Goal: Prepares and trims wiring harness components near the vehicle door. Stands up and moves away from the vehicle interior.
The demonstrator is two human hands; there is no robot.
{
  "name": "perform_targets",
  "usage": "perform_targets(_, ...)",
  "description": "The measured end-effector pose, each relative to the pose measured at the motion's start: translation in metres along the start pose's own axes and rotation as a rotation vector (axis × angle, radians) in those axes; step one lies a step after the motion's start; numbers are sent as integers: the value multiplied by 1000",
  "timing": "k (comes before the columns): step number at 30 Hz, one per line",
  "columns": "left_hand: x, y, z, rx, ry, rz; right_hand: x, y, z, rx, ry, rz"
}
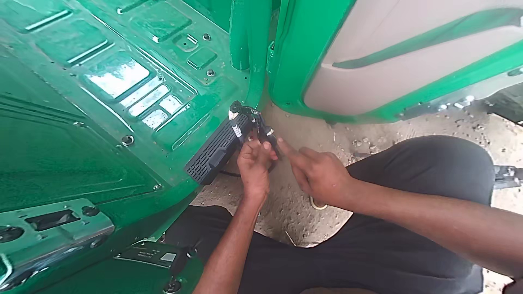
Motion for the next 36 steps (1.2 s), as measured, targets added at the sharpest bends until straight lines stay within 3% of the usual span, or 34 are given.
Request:
perform_targets(22, -7, 5, 0, 6, 6, -28, 4, 0, 3, -12, -39, -17)
perform_targets(25, -11, 14, 4, -16, -10, -29, 4, 10, 11, -231, -15, -139)
perform_targets(29, -10, 21, 12, -87, -58, -57, -18, 32, 25, -759, 20, -343)
perform_targets(31, -5, 20, 13, -113, -94, -62, -27, 33, 26, -913, 4, -364)
perform_targets(33, -2, 20, 9, -62, -165, 43, -33, 29, 29, -922, 21, -323)
perform_targets(36, 2, 27, 5, 51, -342, 324, -45, 18, 38, -716, 89, -61)
Point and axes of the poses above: each hand's wrist, its own x-axis away from the middle knuckle, its own z-axis out of the back of the hand, y = z × x, the point moved 4 cm from there along -x, towards the middle knuckle, and after that the axes turned 8 degrees about y, right-handed, at the moved point
